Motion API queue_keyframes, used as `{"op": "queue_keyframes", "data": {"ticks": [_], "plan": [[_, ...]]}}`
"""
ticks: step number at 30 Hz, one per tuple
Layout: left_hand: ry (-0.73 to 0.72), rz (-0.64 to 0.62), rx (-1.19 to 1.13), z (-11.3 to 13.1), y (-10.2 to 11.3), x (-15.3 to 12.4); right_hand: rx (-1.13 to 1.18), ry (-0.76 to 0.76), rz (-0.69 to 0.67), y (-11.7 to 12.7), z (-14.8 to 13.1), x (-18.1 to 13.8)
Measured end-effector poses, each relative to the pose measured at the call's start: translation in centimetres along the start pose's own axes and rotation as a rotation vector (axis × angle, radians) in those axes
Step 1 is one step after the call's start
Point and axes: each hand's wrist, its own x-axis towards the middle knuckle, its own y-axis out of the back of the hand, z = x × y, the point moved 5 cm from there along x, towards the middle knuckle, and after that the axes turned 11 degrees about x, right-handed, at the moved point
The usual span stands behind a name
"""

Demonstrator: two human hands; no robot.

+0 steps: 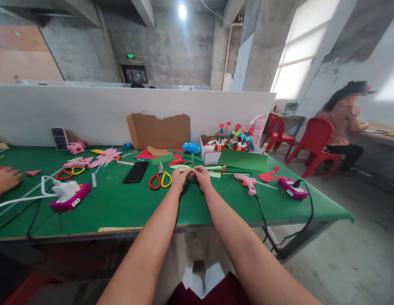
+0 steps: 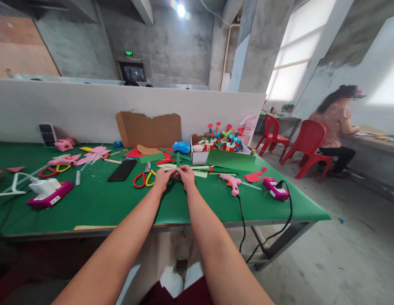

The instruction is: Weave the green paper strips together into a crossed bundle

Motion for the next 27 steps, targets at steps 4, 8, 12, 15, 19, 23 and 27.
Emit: {"op": "queue_keyframes", "data": {"ticks": [4,8,12,15,19,23,27], "plan": [[0.000,-0.012,0.005,-0.19,-0.10,0.09,0.001,-0.010,0.002,0.05,0.14,0.08],[0.004,-0.024,0.000,-0.38,-0.20,0.18,0.007,-0.014,-0.011,0.05,0.12,0.09],[0.011,-0.020,-0.024,-0.56,-0.12,0.31,0.025,-0.027,-0.025,-0.03,0.10,0.00],[0.015,-0.020,-0.031,-0.63,-0.09,0.37,0.037,-0.034,-0.040,-0.20,0.05,-0.13],[0.026,-0.010,-0.056,-0.48,-0.14,0.24,0.025,-0.054,-0.045,-0.47,-0.11,-0.42],[0.051,-0.001,-0.081,-0.22,-0.24,-0.01,0.062,-0.083,-0.027,-0.66,-0.31,-0.72],[0.053,0.003,-0.087,0.03,-0.22,-0.17,0.069,-0.094,-0.012,-0.74,-0.40,-0.72]]}}
